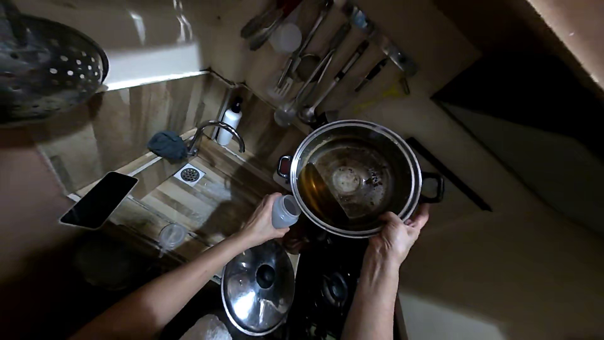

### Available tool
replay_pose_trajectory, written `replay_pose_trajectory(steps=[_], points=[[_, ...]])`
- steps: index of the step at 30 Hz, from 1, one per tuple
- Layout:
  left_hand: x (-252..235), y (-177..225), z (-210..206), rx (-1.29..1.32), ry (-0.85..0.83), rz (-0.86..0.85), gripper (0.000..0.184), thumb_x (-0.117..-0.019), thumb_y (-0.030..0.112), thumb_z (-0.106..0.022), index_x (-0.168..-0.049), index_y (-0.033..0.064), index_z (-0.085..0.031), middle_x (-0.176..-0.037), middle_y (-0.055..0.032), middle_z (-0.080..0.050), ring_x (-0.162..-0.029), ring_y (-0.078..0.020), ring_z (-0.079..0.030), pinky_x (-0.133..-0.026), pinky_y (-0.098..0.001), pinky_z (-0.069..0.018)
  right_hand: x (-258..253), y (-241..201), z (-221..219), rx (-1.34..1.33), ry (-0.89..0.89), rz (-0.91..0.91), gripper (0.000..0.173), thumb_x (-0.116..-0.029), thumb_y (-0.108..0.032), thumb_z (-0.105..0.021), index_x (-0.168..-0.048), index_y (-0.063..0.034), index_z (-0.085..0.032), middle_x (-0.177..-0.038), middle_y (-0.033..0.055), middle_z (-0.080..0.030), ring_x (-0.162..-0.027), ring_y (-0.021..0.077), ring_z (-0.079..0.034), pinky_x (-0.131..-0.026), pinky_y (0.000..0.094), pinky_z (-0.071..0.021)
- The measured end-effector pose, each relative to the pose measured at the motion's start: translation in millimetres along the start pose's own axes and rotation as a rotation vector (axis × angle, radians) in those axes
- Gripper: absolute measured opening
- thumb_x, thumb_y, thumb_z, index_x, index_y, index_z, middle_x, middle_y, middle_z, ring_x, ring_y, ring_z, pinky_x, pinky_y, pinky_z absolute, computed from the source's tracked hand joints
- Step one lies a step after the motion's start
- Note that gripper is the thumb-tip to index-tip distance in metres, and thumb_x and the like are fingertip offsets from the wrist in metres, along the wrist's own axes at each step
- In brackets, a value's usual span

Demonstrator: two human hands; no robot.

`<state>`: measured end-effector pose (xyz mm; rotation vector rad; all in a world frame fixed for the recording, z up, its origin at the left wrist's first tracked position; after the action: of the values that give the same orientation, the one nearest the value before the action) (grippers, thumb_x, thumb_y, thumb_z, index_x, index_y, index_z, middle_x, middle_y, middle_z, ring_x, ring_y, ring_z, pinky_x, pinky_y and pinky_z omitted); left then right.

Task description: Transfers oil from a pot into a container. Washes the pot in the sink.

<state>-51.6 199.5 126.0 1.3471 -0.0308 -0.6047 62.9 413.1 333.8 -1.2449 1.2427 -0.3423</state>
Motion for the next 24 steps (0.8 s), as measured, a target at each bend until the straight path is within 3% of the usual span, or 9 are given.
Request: replay_pose_trajectory(steps=[24], points=[[-8,-11,-9,0.059,0.058,-0.016,0.101,-0.0706,0.029,-0.089,-0.151,-0.0020,-0.036,-0.147,-0.0226,-0.050,-0.138,-0.0278,-0.049,-0.117,-0.0352,-0.0393,-2,-14,-14,-0.013,-0.059,0.115,0.105,-0.0683,0.029,-0.045,-0.162,-0.0080,-0.016,-0.161,0.0178,-0.031,-0.138,0.0199,-0.049,-0.104,0.0322,-0.0513]])
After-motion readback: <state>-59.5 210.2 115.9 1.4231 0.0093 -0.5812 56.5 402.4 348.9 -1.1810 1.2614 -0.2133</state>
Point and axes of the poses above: each hand's wrist, its own x-axis away from the middle knuckle, its own z-axis out of the back of the hand, y = z × x, the point moved 8 cm from there along -x, towards the middle knuckle
